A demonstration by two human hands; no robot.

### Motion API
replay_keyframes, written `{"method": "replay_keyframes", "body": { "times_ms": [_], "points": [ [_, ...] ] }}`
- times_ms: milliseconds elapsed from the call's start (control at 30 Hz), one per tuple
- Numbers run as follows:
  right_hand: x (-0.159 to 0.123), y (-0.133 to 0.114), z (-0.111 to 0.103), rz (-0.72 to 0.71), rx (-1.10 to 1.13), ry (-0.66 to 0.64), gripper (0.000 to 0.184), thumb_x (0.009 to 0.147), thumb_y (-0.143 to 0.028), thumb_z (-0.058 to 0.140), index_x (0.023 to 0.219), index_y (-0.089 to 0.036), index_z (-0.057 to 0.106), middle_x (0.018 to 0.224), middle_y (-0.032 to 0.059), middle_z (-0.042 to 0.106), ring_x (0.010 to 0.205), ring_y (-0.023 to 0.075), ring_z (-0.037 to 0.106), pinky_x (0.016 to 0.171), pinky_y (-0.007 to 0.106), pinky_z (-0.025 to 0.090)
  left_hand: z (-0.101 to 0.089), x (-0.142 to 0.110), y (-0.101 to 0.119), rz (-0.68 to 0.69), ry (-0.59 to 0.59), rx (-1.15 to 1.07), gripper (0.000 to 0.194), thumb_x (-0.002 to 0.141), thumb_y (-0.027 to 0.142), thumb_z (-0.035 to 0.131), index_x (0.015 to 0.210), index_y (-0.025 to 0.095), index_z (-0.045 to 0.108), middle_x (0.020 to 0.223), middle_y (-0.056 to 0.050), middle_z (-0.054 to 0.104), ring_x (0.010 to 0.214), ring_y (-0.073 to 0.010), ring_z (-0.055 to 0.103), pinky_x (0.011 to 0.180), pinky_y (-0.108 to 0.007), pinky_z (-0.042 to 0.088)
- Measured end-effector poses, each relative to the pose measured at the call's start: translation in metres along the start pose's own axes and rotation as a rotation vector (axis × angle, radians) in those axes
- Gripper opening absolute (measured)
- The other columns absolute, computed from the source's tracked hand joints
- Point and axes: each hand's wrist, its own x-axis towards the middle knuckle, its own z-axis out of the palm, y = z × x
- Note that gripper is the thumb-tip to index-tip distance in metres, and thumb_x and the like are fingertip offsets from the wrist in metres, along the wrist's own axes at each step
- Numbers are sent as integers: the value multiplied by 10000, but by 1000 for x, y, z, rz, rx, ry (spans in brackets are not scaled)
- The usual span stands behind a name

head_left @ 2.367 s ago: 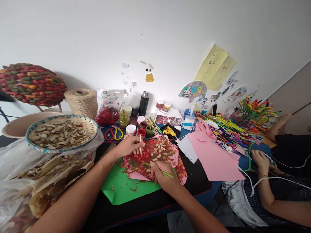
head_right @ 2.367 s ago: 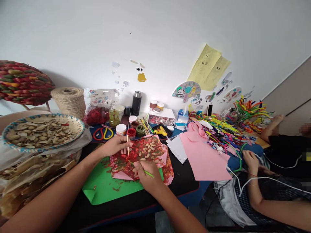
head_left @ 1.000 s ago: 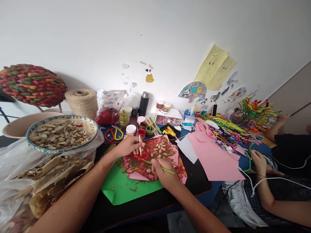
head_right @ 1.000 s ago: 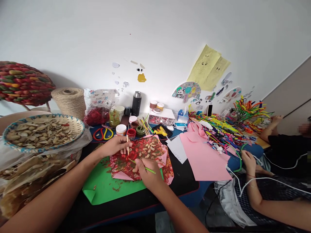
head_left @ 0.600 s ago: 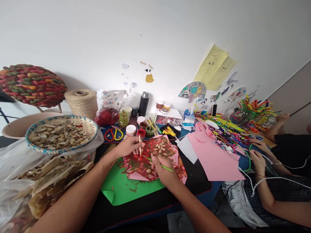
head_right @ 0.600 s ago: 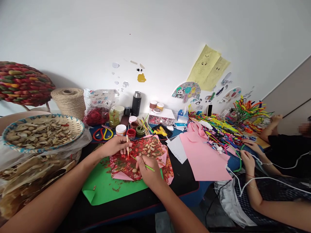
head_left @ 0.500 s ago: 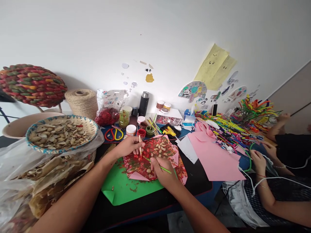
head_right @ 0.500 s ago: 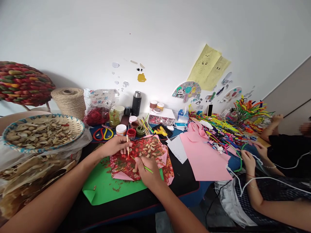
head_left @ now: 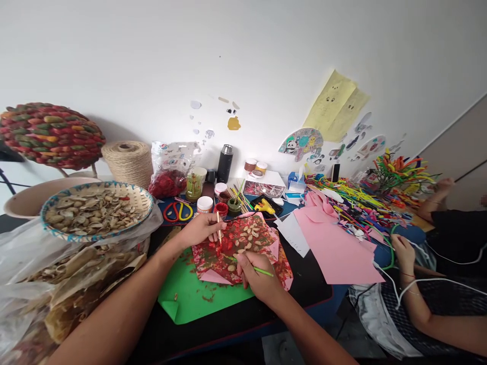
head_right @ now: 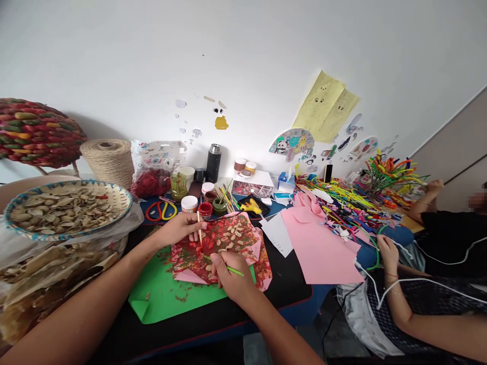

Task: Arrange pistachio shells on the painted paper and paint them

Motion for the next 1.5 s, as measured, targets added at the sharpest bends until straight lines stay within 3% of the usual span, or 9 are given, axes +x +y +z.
{"method": "replay_keyframes", "body": {
  "times_ms": [133, 467, 600, 800, 1500],
  "points": [
    [1, 4, -2, 3, 10, 9, 663, 1067, -745, 424, 687, -231, 599, 453, -48, 514, 430, 135, 539, 530, 254, 441, -3, 1, -3, 15, 32, 49, 522, 824, 693, 749, 817, 182, 639, 669, -6, 718, 554, -168, 664, 548, -266, 533],
    [7, 7, -8, 3, 11, 88, 662, 1064, -745, 430, 684, -234, 610, 470, -31, 547, 463, 153, 578, 573, 270, 475, -4, 0, -4, -7, -22, 79, 508, 840, 684, 739, 835, 183, 660, 693, -11, 730, 575, -178, 673, 571, -278, 562],
    [10, 10, -6, 9, 24, 89, 657, 1058, -752, 434, 695, -234, 612, 465, -31, 551, 437, 154, 576, 529, 266, 456, -6, -2, 1, -20, -32, 78, 519, 824, 694, 752, 811, 183, 660, 679, -12, 726, 566, -177, 667, 561, -276, 548],
    [6, 8, -8, 8, 30, 96, 657, 1059, -749, 442, 691, -232, 614, 471, -31, 548, 458, 151, 574, 559, 268, 470, -6, -4, 8, 48, 65, 40, 498, 841, 676, 746, 796, 191, 641, 658, 9, 702, 567, -159, 645, 579, -261, 526],
    [4, 3, -1, 21, -6, 71, 676, 1069, -751, 400, 678, -238, 603, 465, -34, 523, 451, 149, 559, 546, 266, 456, -1, -1, -1, 33, 10, 82, 493, 862, 684, 719, 825, 199, 640, 674, -1, 711, 588, -182, 671, 586, -281, 540]
  ]
}}
